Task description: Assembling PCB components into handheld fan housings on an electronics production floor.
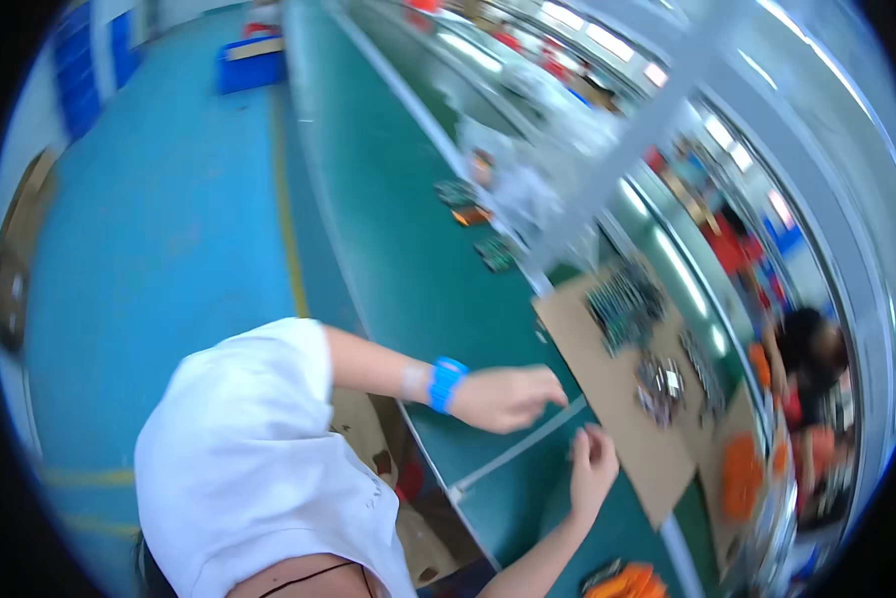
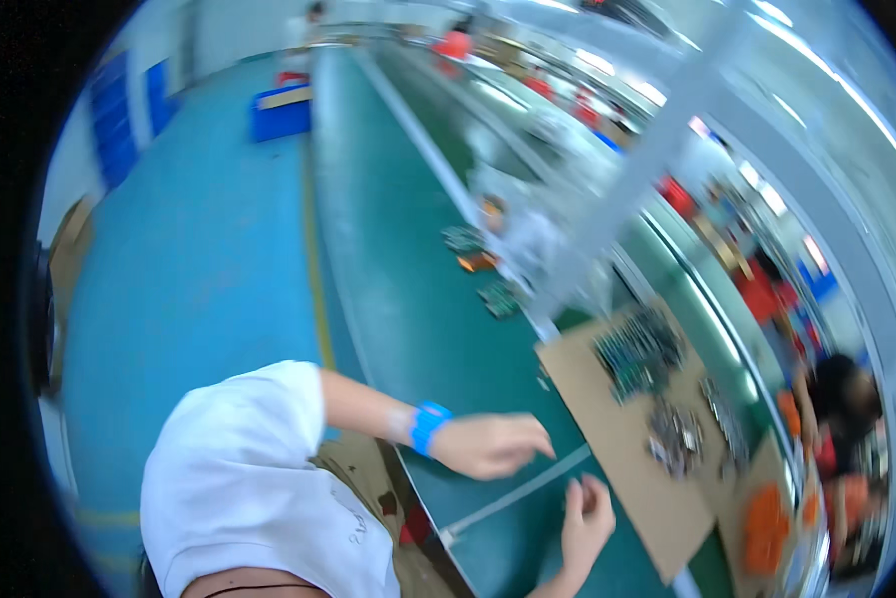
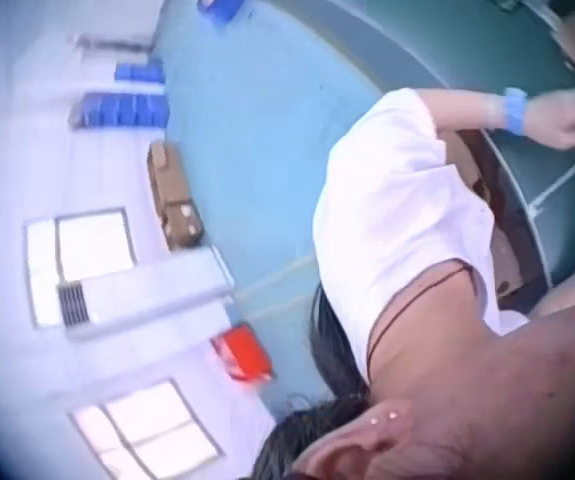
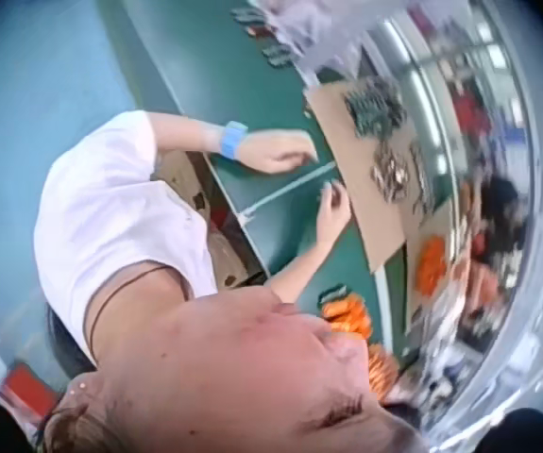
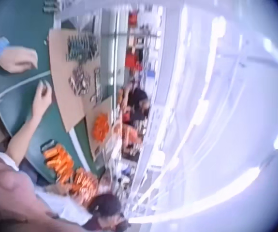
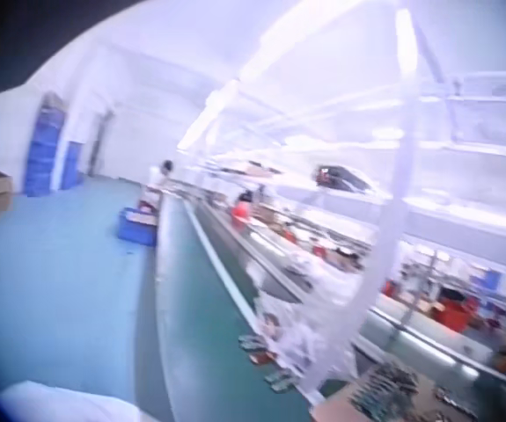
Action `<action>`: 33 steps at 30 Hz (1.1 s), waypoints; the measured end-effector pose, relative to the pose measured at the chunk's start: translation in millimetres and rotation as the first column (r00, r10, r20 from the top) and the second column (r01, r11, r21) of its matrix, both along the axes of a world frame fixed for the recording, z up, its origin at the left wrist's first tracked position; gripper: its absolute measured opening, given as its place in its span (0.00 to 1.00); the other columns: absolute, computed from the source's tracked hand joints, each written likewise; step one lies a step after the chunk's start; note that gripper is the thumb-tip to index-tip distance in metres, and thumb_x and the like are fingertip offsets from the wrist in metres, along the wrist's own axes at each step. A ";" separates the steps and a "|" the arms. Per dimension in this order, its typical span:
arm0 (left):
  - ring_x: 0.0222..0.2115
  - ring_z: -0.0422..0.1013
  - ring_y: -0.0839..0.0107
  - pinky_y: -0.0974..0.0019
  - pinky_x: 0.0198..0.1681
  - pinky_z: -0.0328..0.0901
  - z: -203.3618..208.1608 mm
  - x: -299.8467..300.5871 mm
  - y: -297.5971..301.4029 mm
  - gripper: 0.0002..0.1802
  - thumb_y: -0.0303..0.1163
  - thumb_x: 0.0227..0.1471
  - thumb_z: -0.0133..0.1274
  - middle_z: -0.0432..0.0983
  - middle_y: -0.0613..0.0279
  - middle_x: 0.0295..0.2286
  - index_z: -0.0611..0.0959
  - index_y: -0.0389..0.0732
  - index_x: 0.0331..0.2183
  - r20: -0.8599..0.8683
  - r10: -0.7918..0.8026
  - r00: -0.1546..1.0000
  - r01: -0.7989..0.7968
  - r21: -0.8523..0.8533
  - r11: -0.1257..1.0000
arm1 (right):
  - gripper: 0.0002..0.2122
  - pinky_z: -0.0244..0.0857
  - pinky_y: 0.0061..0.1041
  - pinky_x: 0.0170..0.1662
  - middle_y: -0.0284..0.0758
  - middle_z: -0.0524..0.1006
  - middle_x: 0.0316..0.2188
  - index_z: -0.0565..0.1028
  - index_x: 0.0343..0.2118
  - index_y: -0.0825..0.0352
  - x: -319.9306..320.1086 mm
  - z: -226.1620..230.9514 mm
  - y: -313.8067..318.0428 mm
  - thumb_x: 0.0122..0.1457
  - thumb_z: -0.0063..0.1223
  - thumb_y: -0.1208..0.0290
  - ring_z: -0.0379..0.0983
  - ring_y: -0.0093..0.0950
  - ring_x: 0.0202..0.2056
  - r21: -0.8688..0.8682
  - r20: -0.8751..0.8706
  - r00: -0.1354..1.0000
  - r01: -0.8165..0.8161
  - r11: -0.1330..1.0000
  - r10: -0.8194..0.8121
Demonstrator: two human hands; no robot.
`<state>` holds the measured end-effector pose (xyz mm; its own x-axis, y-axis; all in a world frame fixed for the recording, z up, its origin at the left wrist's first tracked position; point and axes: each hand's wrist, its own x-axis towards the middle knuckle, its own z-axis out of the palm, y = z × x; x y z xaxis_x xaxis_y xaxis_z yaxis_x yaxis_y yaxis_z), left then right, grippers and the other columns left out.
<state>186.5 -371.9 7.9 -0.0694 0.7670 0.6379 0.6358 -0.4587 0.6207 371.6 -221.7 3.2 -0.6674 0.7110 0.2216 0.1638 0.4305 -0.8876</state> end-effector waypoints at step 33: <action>0.29 0.69 0.72 0.70 0.34 0.64 -39.4 -23.2 36.6 0.07 0.22 0.46 0.46 0.68 0.60 0.31 0.78 0.36 0.29 0.454 -0.132 0.881 0.338 -0.409 0.848 | 0.07 0.63 0.24 0.27 0.40 0.74 0.21 0.76 0.30 0.73 -17.1 -19.6 -41.8 0.57 0.50 0.74 0.69 0.26 0.21 0.303 0.267 0.963 -0.054 0.951 -0.031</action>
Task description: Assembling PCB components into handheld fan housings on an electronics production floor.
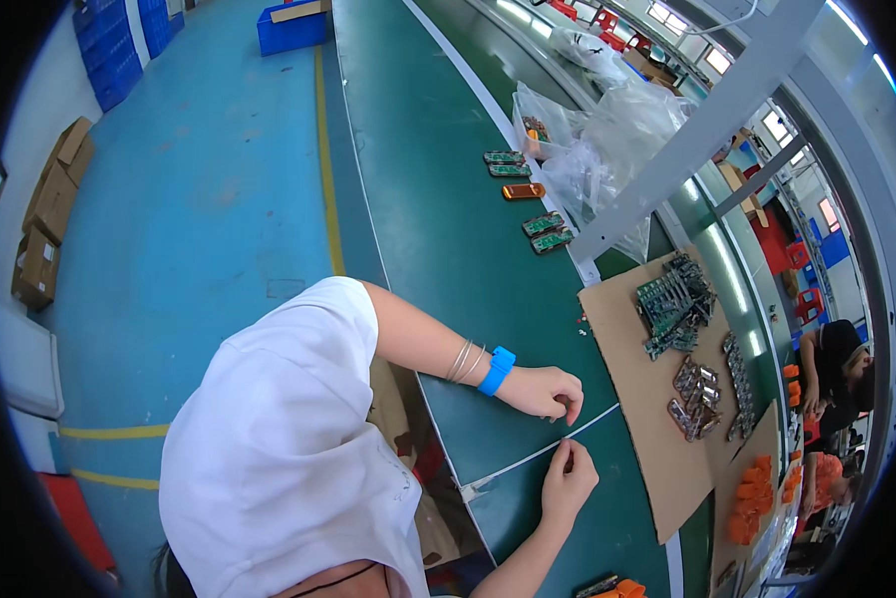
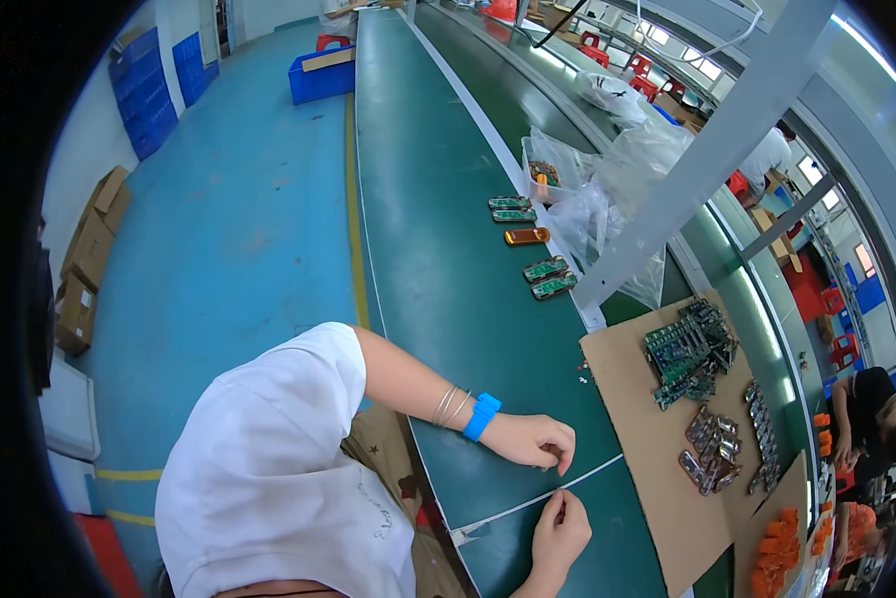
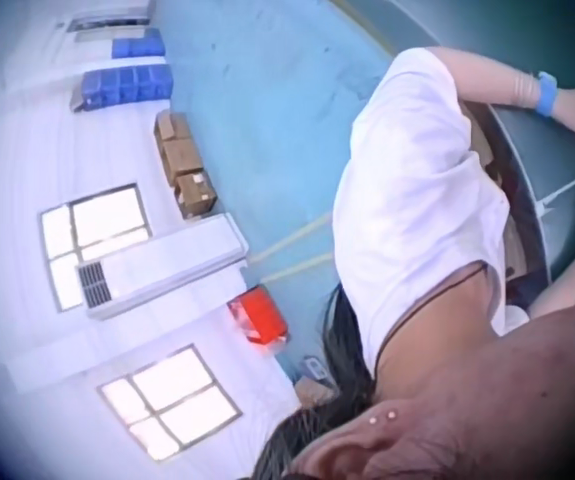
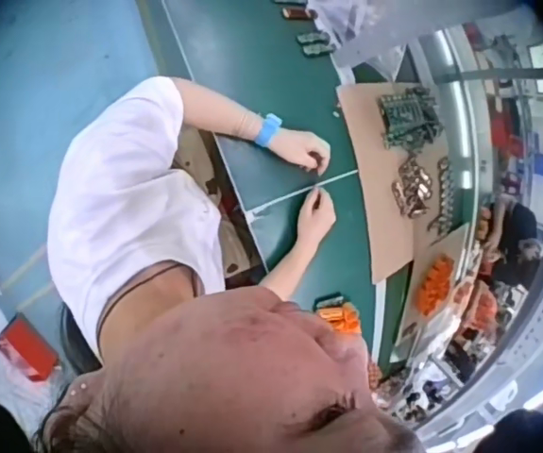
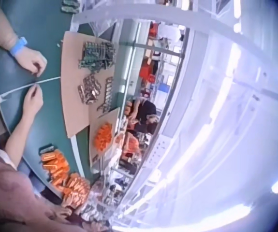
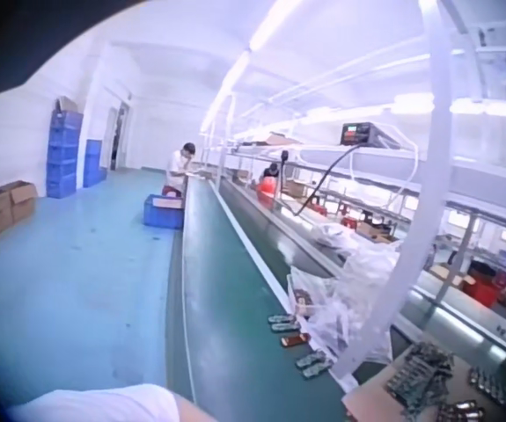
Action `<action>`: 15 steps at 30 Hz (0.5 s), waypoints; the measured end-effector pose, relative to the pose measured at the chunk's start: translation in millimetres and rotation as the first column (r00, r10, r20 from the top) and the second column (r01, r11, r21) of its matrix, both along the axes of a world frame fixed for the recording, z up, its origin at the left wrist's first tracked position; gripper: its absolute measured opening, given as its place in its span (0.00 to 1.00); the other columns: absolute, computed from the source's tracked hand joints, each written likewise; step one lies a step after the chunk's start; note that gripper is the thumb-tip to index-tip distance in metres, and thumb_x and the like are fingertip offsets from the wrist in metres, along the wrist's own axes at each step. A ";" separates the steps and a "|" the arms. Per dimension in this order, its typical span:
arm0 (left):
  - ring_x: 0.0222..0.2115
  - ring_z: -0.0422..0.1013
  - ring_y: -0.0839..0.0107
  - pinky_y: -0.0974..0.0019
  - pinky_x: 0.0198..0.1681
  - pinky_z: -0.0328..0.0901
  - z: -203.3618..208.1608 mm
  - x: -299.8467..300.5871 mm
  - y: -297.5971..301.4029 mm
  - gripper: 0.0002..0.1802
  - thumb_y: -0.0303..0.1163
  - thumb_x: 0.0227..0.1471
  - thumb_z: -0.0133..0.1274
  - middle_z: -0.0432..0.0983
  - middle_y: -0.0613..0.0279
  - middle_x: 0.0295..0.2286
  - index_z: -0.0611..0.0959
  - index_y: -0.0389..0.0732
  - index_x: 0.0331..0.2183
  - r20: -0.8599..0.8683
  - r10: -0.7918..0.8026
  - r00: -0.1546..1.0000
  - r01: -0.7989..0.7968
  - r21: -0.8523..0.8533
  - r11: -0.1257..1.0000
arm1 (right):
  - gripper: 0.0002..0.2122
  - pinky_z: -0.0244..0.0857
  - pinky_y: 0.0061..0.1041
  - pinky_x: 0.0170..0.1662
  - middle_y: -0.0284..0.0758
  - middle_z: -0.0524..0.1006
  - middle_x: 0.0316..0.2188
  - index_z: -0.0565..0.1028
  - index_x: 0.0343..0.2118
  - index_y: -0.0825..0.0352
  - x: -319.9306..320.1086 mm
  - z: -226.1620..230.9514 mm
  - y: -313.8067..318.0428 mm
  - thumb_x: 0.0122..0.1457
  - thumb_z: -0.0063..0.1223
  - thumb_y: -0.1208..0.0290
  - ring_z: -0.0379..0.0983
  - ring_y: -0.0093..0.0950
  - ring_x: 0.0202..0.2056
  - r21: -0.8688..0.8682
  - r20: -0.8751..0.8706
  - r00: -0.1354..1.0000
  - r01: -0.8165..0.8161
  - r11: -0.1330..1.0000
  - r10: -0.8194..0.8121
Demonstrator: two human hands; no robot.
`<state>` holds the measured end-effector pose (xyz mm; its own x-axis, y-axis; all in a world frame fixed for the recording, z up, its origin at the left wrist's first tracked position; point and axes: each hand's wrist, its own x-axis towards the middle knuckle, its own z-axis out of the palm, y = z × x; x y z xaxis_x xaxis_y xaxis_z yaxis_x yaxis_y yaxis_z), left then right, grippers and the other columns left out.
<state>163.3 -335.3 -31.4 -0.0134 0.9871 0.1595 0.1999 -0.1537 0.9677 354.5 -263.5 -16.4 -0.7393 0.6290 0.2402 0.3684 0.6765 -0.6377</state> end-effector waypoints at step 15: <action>0.29 0.68 0.71 0.70 0.33 0.64 -0.8 2.0 1.0 0.05 0.21 0.45 0.46 0.68 0.60 0.30 0.78 0.36 0.26 -0.021 0.029 0.999 -0.028 0.031 0.999 | 0.06 0.66 0.23 0.26 0.41 0.76 0.23 0.77 0.32 0.72 0.4 0.7 0.9 0.56 0.51 0.75 0.72 0.30 0.21 0.019 0.021 1.000 -0.006 1.000 0.005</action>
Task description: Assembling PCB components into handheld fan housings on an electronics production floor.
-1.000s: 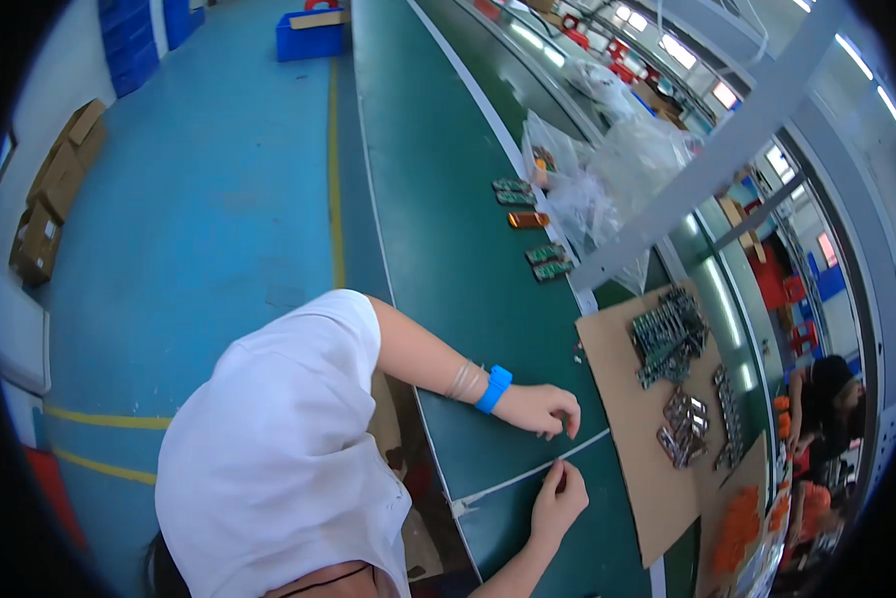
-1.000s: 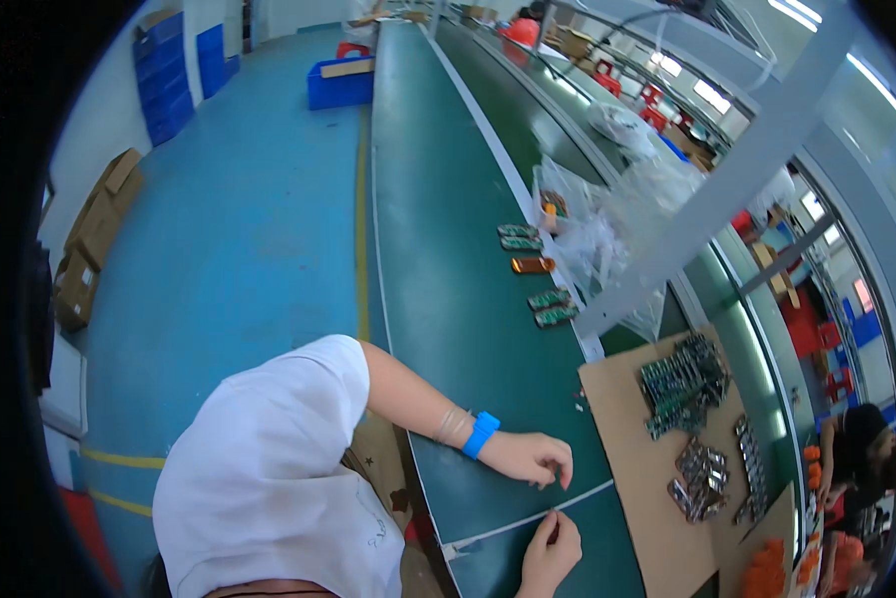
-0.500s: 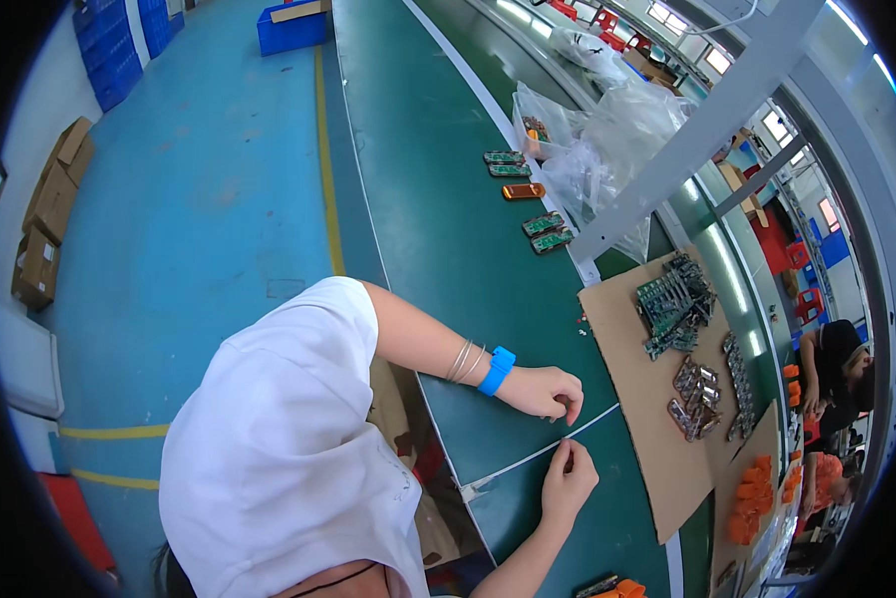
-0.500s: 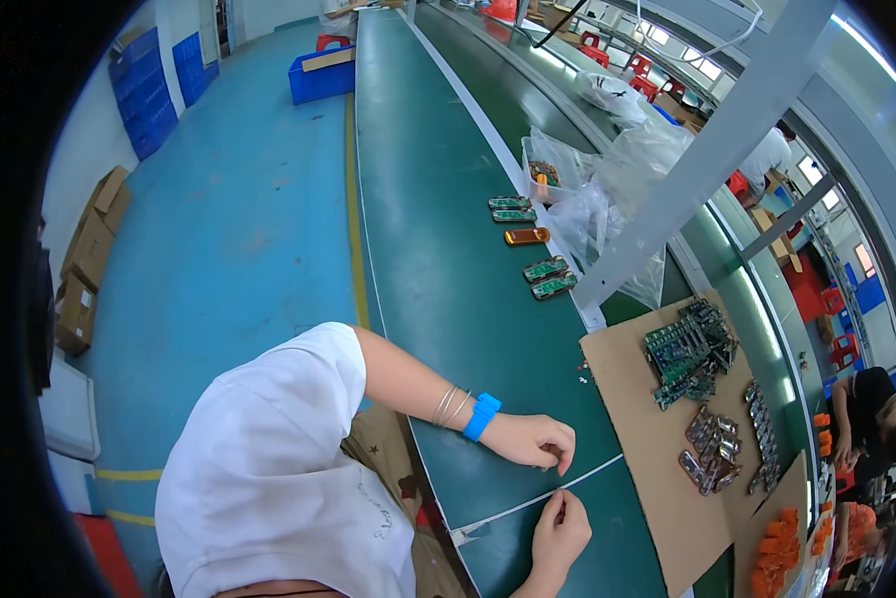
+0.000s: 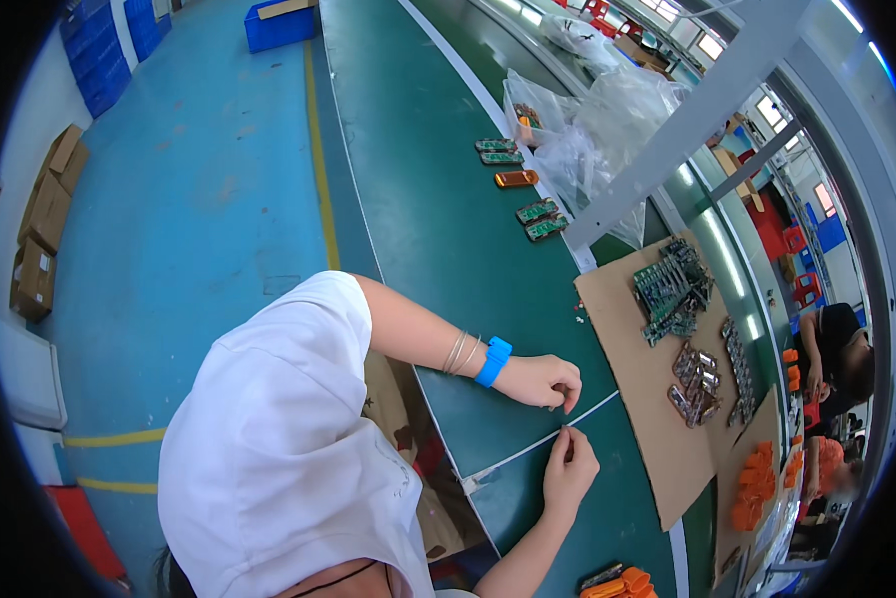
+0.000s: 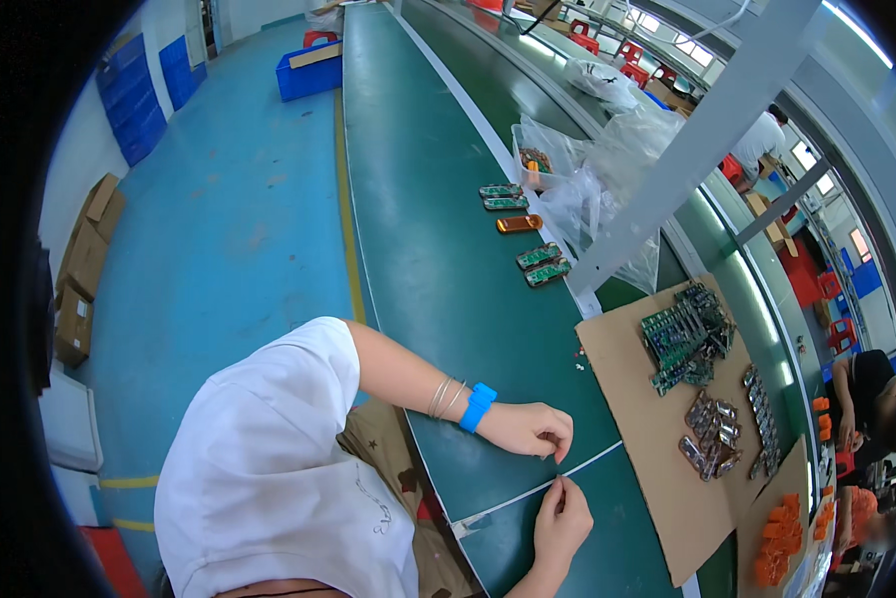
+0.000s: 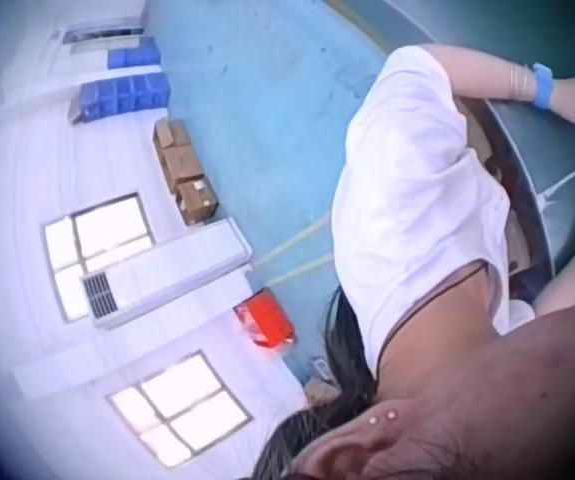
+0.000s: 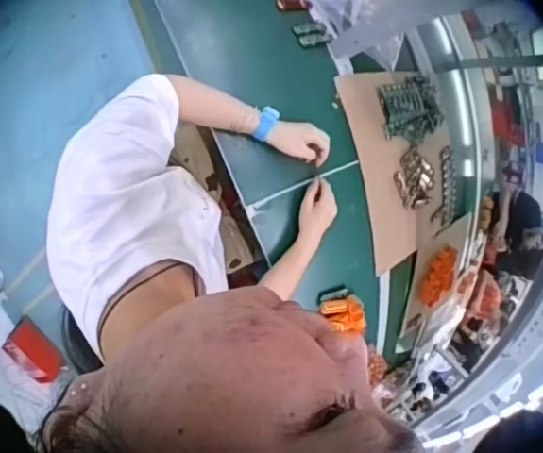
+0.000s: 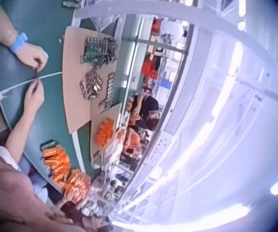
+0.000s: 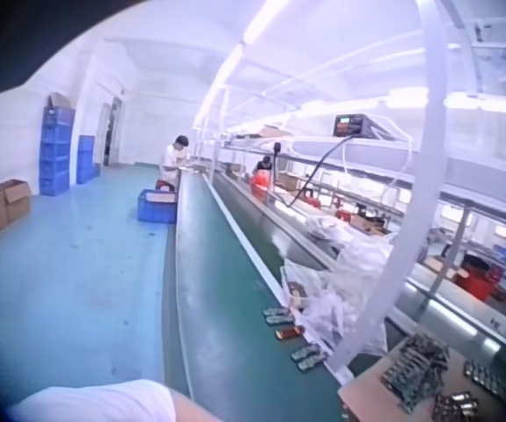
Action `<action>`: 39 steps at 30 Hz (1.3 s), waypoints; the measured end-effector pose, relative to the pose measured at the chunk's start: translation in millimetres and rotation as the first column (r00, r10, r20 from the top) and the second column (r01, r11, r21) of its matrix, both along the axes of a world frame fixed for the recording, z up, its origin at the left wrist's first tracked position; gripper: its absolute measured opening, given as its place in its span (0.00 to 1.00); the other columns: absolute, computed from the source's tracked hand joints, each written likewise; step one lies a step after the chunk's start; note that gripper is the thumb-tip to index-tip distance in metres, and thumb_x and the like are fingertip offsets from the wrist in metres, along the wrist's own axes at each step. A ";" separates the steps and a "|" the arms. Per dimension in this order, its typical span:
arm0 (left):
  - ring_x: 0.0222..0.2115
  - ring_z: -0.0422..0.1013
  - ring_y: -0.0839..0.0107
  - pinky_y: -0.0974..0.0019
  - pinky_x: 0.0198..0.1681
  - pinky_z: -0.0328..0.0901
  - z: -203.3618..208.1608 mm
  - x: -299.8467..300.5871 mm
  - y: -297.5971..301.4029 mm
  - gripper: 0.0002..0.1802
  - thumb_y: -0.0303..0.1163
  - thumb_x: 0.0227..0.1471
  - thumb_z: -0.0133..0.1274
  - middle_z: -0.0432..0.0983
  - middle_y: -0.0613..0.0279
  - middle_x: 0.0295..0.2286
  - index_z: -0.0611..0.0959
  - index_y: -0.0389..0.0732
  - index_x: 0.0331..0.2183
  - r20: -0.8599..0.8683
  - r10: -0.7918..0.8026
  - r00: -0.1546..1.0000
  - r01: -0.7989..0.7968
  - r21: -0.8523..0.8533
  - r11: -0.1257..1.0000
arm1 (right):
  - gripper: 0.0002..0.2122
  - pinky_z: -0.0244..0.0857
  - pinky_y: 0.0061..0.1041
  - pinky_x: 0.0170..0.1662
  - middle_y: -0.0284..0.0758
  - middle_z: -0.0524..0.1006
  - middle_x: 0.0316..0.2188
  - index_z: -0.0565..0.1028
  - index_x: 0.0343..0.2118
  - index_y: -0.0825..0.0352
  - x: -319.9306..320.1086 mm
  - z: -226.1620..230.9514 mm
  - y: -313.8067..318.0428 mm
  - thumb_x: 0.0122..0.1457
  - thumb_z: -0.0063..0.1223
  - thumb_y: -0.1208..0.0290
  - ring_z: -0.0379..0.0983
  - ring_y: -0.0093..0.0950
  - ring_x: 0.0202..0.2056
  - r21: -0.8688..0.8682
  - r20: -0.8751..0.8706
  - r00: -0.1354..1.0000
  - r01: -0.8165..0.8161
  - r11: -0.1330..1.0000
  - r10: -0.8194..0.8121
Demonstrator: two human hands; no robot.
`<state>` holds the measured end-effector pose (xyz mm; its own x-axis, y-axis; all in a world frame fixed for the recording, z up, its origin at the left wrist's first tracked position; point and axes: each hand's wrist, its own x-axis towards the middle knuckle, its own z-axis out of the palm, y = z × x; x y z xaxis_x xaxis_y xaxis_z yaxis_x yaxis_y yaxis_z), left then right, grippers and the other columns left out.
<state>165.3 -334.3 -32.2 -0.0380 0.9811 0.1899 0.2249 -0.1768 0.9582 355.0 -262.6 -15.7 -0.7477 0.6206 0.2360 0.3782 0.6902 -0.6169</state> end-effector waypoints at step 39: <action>0.31 0.68 0.77 0.74 0.35 0.66 7.3 -5.0 -6.1 0.07 0.16 0.51 0.44 0.68 0.63 0.35 0.77 0.34 0.29 0.170 0.016 0.985 0.010 -0.155 0.988 | 0.04 0.68 0.36 0.28 0.39 0.76 0.24 0.74 0.28 0.65 -0.5 -22.1 11.8 0.53 0.50 0.72 0.73 0.40 0.24 0.109 -0.116 0.989 -0.077 0.991 0.090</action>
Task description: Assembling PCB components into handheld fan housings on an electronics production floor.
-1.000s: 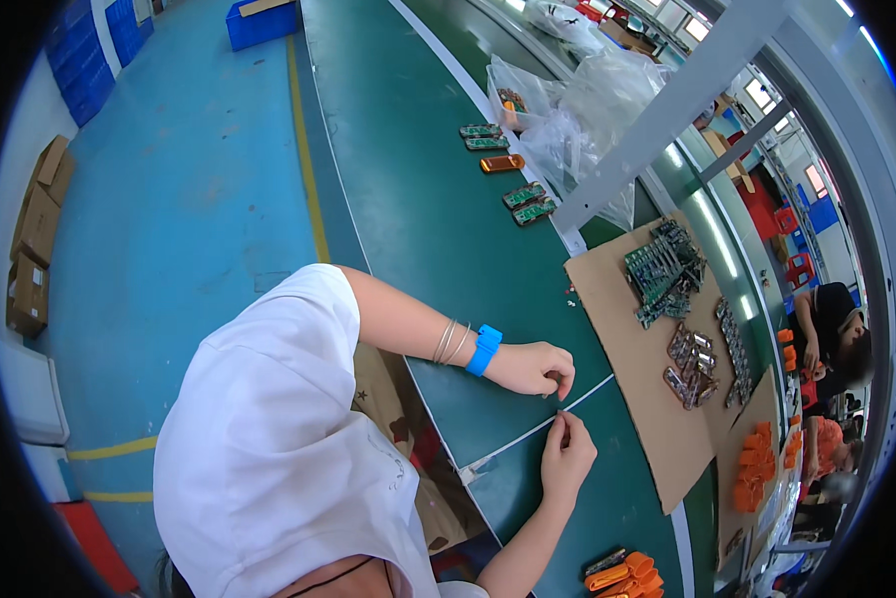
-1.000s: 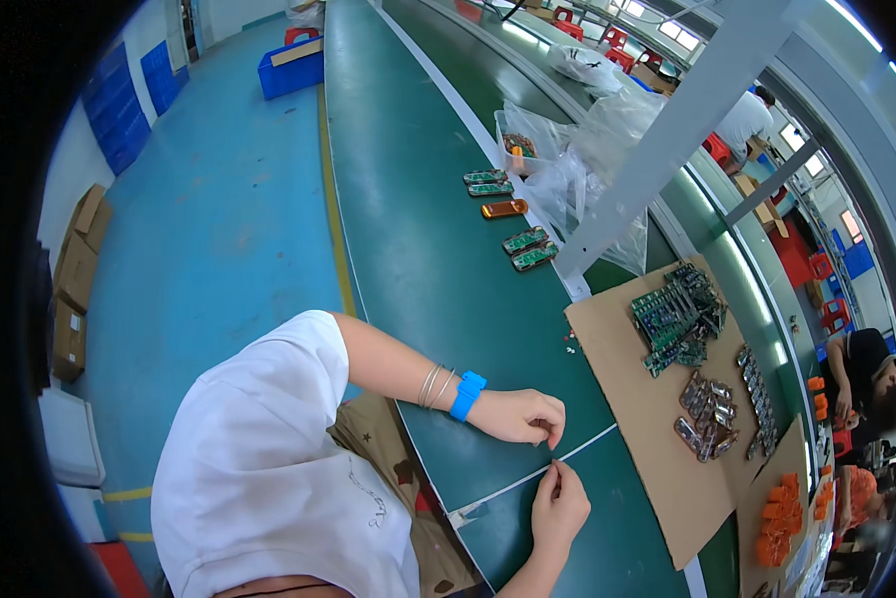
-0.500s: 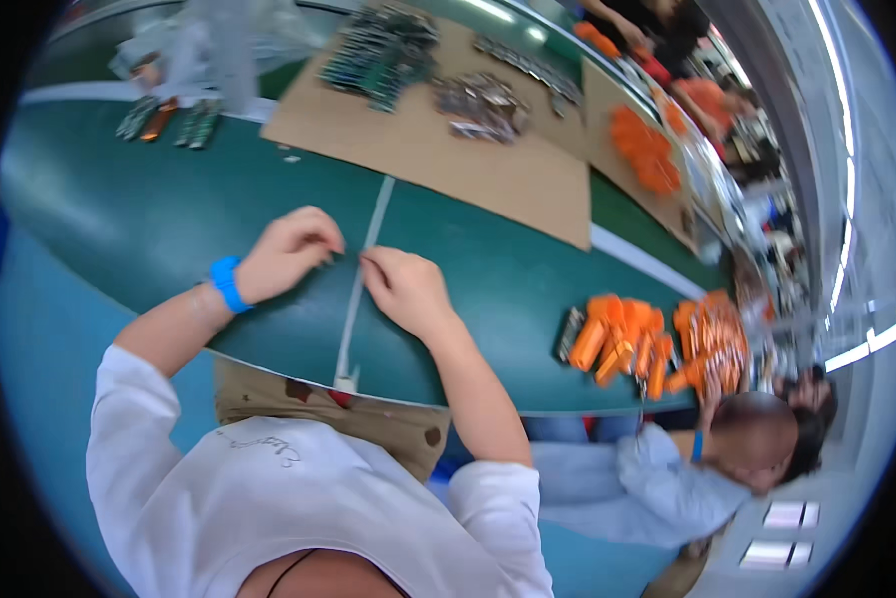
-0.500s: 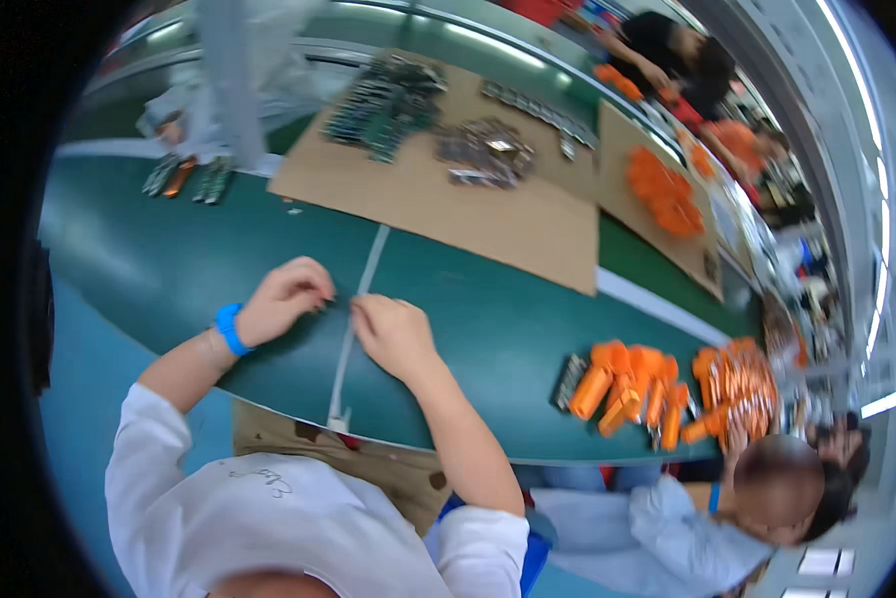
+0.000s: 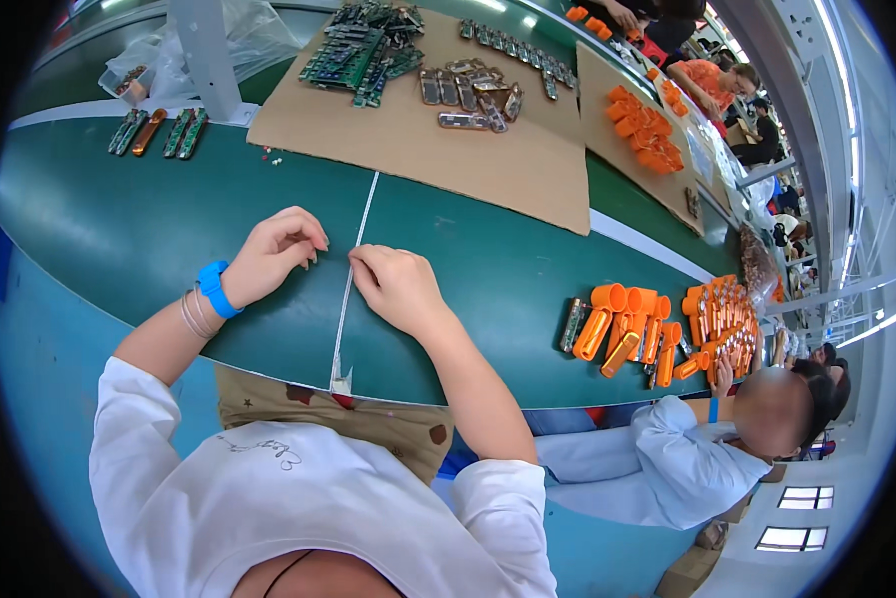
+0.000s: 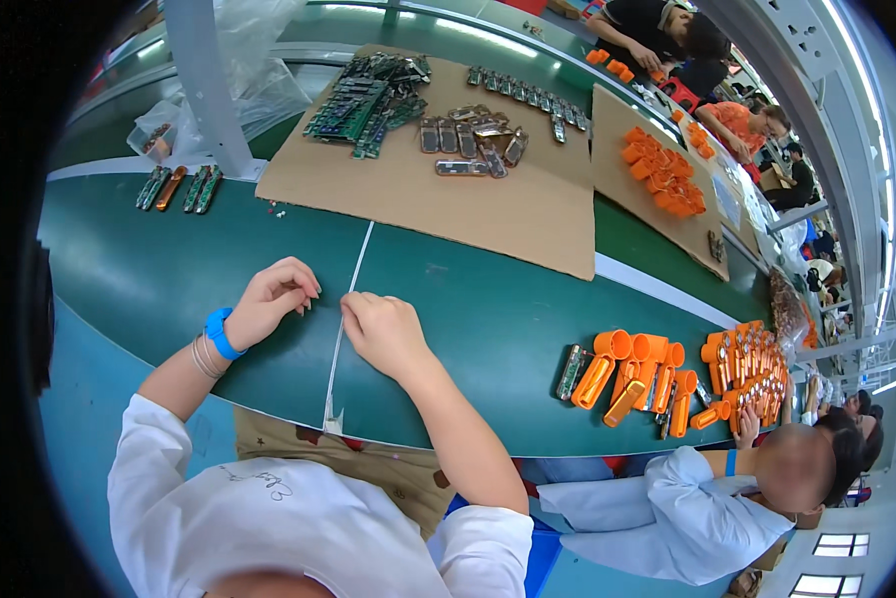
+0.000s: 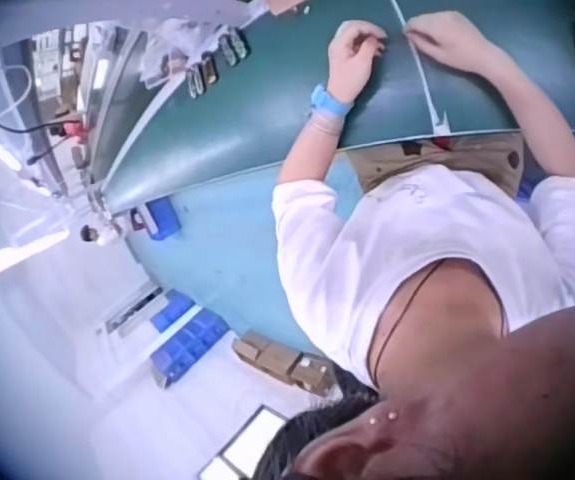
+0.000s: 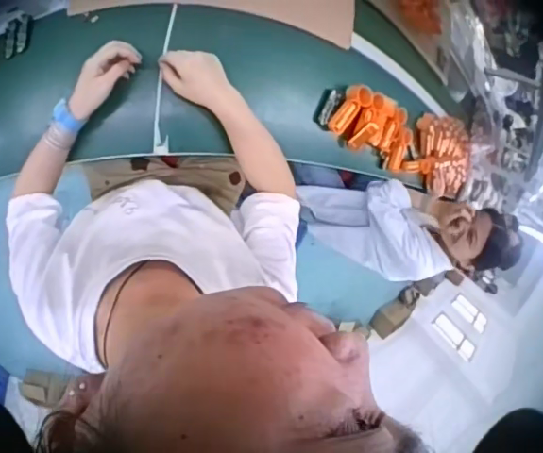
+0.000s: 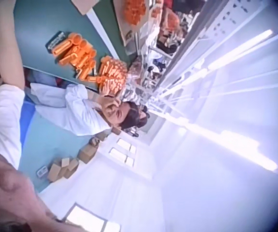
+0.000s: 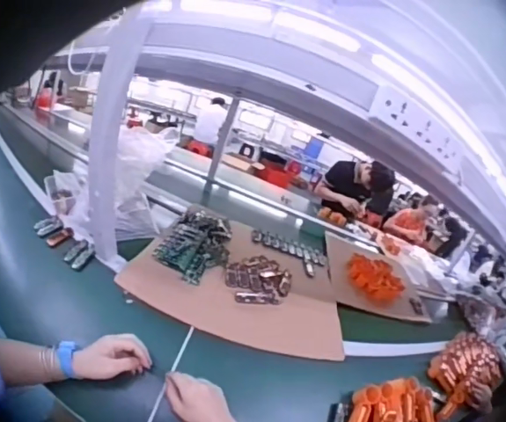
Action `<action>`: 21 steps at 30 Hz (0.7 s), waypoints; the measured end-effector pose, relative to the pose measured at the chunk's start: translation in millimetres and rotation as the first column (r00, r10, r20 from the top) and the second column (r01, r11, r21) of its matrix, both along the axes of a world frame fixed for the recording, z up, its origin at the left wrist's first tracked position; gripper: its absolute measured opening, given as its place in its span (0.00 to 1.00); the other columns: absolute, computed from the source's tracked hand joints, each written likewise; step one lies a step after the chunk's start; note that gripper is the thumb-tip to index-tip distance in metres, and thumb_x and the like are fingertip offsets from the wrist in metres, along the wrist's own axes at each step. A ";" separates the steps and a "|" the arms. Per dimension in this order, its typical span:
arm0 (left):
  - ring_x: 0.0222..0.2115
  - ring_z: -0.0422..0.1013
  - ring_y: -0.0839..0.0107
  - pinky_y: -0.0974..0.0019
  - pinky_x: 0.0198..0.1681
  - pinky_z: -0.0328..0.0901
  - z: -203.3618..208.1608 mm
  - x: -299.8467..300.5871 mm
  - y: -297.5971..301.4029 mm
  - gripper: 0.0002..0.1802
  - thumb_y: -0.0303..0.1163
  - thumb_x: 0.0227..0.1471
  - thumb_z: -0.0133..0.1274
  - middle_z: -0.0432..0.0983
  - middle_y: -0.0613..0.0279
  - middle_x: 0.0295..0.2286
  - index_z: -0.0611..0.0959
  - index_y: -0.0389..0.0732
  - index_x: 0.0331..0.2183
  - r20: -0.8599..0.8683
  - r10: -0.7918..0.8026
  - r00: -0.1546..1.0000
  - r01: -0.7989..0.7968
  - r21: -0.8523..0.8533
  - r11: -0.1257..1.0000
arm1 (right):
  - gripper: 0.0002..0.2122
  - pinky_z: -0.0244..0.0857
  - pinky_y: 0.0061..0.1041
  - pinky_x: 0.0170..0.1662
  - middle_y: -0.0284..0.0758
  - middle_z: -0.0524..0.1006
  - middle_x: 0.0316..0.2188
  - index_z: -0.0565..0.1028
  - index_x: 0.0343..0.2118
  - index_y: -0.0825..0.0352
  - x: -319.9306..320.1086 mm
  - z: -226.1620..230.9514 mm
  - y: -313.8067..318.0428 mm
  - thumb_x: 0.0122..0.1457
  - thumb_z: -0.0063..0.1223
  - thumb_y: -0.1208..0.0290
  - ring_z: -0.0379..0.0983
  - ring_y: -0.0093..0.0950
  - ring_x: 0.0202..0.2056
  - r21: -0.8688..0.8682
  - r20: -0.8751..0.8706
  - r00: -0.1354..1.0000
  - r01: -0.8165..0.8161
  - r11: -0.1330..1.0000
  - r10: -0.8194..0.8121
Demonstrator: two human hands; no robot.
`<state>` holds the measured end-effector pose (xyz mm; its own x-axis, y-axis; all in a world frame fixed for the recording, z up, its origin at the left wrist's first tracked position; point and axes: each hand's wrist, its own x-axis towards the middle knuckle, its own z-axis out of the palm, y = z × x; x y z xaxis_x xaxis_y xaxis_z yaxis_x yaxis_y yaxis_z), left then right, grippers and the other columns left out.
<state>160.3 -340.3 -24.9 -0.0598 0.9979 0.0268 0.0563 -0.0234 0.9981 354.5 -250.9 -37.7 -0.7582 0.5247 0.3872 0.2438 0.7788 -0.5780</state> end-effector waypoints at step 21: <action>0.30 0.68 0.77 0.75 0.33 0.65 2.5 1.1 -2.6 0.08 0.14 0.48 0.45 0.68 0.62 0.34 0.77 0.34 0.29 -0.025 -0.020 0.999 0.021 0.016 1.000 | 0.03 0.67 0.34 0.28 0.37 0.77 0.23 0.74 0.30 0.65 2.4 3.7 -0.3 0.54 0.51 0.73 0.72 0.38 0.23 0.025 -0.009 1.000 -0.009 1.000 0.009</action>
